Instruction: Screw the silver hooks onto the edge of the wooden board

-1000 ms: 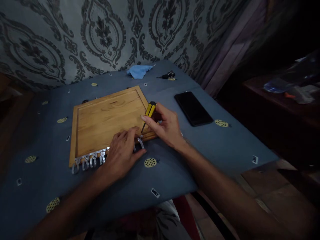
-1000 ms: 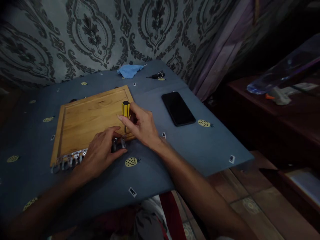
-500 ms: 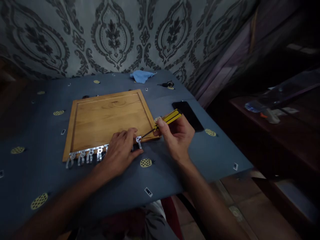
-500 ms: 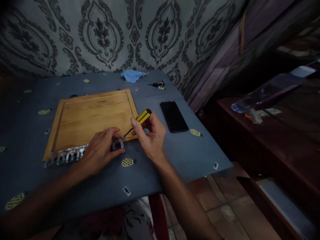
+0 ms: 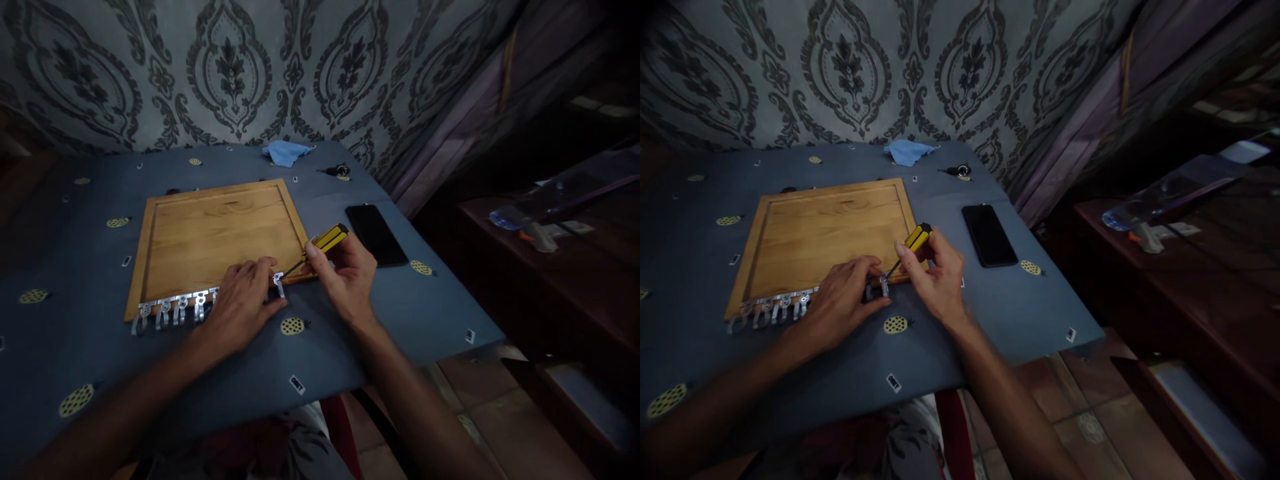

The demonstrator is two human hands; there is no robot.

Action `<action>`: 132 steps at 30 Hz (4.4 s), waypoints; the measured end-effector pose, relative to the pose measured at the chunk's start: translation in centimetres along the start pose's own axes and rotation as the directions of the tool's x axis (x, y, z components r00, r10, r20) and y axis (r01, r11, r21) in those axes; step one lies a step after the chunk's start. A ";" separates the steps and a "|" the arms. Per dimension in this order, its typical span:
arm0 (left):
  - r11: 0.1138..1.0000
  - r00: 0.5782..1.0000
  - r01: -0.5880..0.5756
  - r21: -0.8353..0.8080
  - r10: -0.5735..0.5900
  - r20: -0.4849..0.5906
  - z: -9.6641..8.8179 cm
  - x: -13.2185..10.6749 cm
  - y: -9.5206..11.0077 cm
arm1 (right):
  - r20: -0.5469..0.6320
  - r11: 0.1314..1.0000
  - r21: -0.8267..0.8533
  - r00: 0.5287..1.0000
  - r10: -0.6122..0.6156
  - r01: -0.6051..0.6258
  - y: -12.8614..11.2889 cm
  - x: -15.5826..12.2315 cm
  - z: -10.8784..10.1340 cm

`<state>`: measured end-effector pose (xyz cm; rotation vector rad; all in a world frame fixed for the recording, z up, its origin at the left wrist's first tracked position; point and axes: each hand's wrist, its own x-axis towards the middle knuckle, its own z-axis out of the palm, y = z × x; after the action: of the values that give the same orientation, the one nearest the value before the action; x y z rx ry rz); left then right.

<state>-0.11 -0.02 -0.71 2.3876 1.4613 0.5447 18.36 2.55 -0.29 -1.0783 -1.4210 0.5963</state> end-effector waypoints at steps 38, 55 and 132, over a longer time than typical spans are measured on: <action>0.998 0.990 0.032 0.061 -0.040 0.133 -0.7 0.7 0.7 | 0.534 0.951 0.161 0.834 0.140 -0.263 -3.8 3.7 1.1; 1.000 0.996 0.013 0.022 -0.015 0.087 -0.1 0.4 0.4 | 0.578 0.928 0.188 0.800 0.160 -0.321 -3.3 4.5 0.5; 0.999 1.000 0.004 0.036 -0.004 0.007 0.3 0.1 -0.2 | 0.086 0.982 0.178 0.995 0.041 -0.056 -1.2 1.5 1.6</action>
<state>-0.06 0.12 -1.03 2.4108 1.4852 0.5131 16.74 3.67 1.20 -0.9555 -1.3847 0.7971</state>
